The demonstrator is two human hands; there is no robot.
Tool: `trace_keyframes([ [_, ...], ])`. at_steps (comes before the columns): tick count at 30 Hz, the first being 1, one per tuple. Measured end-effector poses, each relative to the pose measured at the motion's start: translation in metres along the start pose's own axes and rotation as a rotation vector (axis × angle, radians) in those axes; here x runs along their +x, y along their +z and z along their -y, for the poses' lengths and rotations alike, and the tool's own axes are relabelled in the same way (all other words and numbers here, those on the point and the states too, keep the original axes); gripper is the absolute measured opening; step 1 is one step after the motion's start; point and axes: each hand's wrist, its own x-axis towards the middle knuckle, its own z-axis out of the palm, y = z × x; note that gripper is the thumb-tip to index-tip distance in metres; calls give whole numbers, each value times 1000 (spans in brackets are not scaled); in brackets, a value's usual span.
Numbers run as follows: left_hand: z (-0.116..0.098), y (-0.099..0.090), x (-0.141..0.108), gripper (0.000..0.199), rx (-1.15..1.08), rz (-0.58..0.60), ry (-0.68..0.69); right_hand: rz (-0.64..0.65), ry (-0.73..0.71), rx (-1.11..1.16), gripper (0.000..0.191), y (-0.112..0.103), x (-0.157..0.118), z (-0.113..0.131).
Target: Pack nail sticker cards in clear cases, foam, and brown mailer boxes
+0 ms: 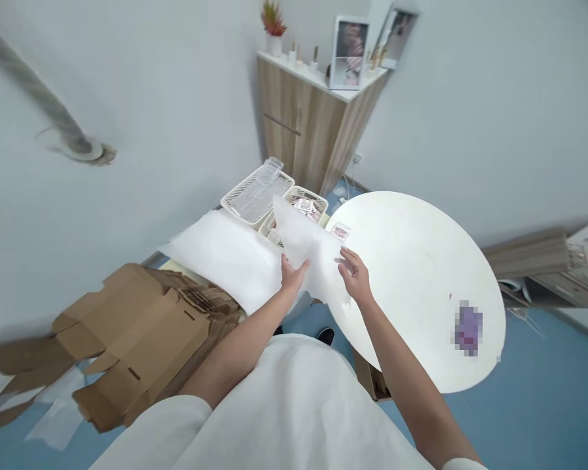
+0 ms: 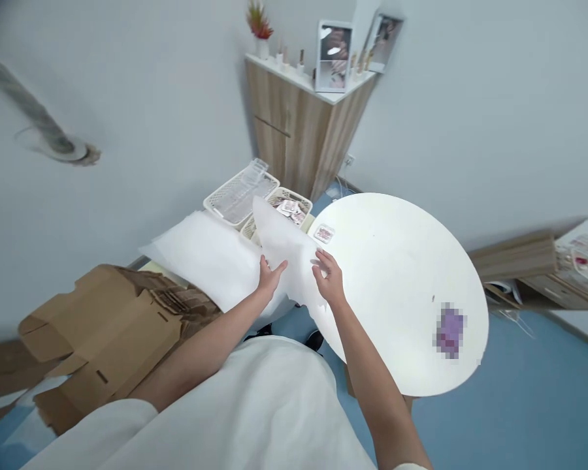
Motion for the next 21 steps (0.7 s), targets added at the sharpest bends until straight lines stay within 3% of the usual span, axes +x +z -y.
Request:
trace_keyframes([
  [3, -13, 44, -17, 59, -116, 145, 37, -149, 77, 57, 41, -39, -27, -20],
  [5, -16, 74, -30, 62, -82, 214, 46, -245, 131, 90, 42, -64, -48, -35],
  [8, -13, 111, -46, 69, 108, 337, 128, -342, 252, 250, 47, -100, -75, -61],
  [10, -8, 131, -53, 70, 291, 441, 217, -341, 378, 422, 51, -124, -88, -79],
  [13, 2, 153, -61, 68, 553, 570, 339, -243, 552, 649, 50, -155, -103, -107],
  [16, 12, 167, -69, 68, 725, 664, 390, -166, 652, 693, 46, -173, -116, -129],
  [21, 20, 179, -82, 68, 849, 622, 243, -374, 691, 535, 42, -180, -132, -155],
])
